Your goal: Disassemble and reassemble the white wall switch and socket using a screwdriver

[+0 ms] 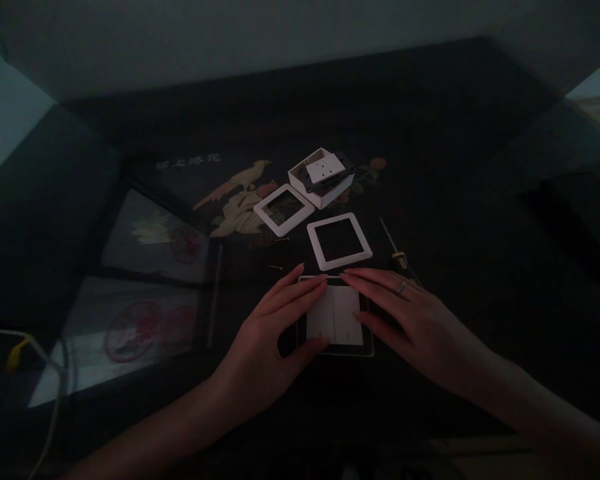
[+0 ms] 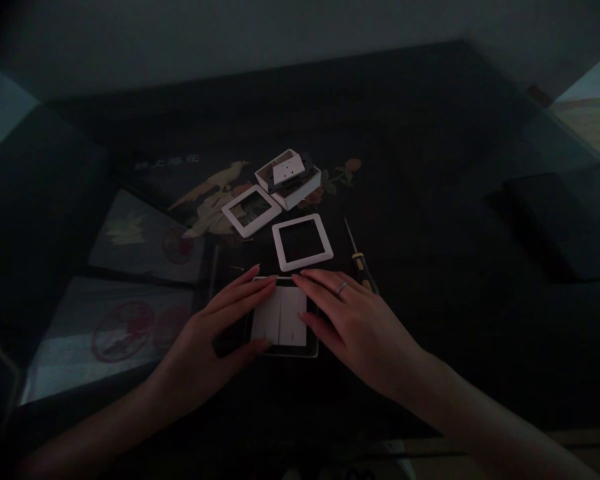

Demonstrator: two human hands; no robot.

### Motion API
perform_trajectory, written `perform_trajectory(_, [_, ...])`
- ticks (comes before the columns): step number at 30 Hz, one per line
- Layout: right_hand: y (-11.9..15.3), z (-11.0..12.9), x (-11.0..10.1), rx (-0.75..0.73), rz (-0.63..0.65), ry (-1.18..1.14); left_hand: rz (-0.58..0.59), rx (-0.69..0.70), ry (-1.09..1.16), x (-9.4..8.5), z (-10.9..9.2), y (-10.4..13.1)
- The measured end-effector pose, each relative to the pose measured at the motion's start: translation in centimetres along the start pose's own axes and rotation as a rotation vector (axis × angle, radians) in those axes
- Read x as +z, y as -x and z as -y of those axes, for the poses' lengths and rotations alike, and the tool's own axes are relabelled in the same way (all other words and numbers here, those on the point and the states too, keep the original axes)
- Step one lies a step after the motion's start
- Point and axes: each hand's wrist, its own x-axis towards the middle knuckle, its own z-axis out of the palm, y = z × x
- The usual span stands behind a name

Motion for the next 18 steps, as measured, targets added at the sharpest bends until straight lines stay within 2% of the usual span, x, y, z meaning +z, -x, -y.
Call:
perform_trajectory(7, [0.00,0.05,-0.08,-0.008,0.003,0.018,0.003,0.250,-0.466,0.65,-0.09,0.83])
perform_trajectory(13, [0.09,-0.07,0.01,-0.001,0.006,-0.012,-0.100,0.392,-0.463,0.43,-0.10,1.00])
perform_trajectory(18, [0.05,-0.12,-0.01,-0.009,-0.003,-0.020,-0.092,0.430,-0.421,-0.09,0.28,0.93])
